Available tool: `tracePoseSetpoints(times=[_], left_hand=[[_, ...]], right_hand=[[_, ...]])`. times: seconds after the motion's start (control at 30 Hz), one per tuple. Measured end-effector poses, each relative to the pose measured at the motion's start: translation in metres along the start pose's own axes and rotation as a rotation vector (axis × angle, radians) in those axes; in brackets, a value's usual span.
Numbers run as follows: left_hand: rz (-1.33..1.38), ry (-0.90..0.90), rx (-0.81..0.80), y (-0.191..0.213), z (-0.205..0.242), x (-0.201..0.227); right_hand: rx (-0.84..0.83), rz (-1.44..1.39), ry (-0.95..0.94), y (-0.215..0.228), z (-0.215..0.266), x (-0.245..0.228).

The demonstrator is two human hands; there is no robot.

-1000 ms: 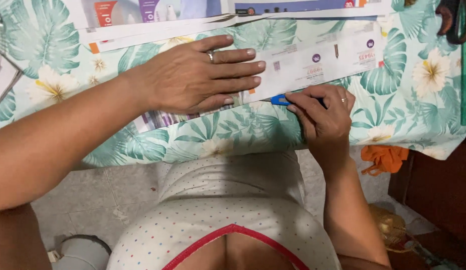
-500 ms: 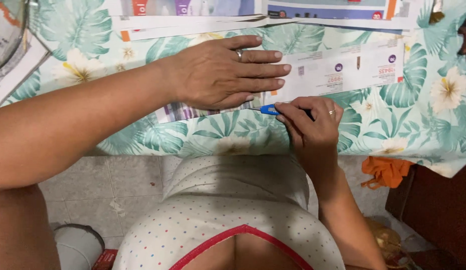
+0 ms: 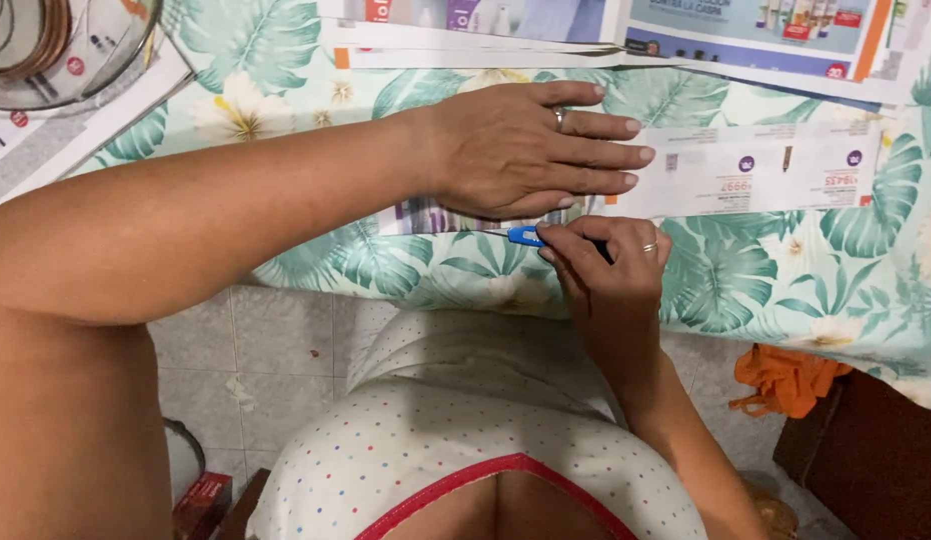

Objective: The person is rolling strips of paper from a catalog around a wooden stick to create paper tubes for a craft project.

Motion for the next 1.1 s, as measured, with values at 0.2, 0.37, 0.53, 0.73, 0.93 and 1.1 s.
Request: tracePoseSetpoints(times=[0.2, 0.37, 0.53, 0.73, 0.93, 1.1], left_hand=[[-0.239, -0.039, 0.177, 0.024, 0.008, 0.012], [-0.179, -0.013, 0.176, 0.048, 0.043, 0.026], [-0.069, 0.049, 0.023, 0.036, 0.078, 0.029], [-0.033, 0.024, -0.002, 0.030, 0.081, 0.029], [-0.038, 0.006, 0.012, 0.030, 0.083, 0.029], [-0.045, 0.001, 0.045, 0.028, 0.084, 0.028]], right_hand=[[0.004, 0.065, 0.024, -0.003, 0.002, -0.003], [-0.055, 0.044, -0.056, -0.008, 0.005, 0.006], [-0.077, 0.024, -0.047, -0.008, 0.003, 0.005], [-0.064, -0.037, -0.025, -0.007, -0.002, -0.006], [-0.054, -0.033, -0.023, -0.015, -0.005, -0.017], [-0.091, 0.014, 0.049, -0.024, -0.007, -0.029]])
Point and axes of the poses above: each hand's wrist, its own z-axis away from the middle knuckle, its own y-axis out of the back of the hand, x = y × z, the point moved 8 cm from there along -z, towards the middle knuckle, and after that the axes turned 3 degrees about -y, right-handed, at the moved point
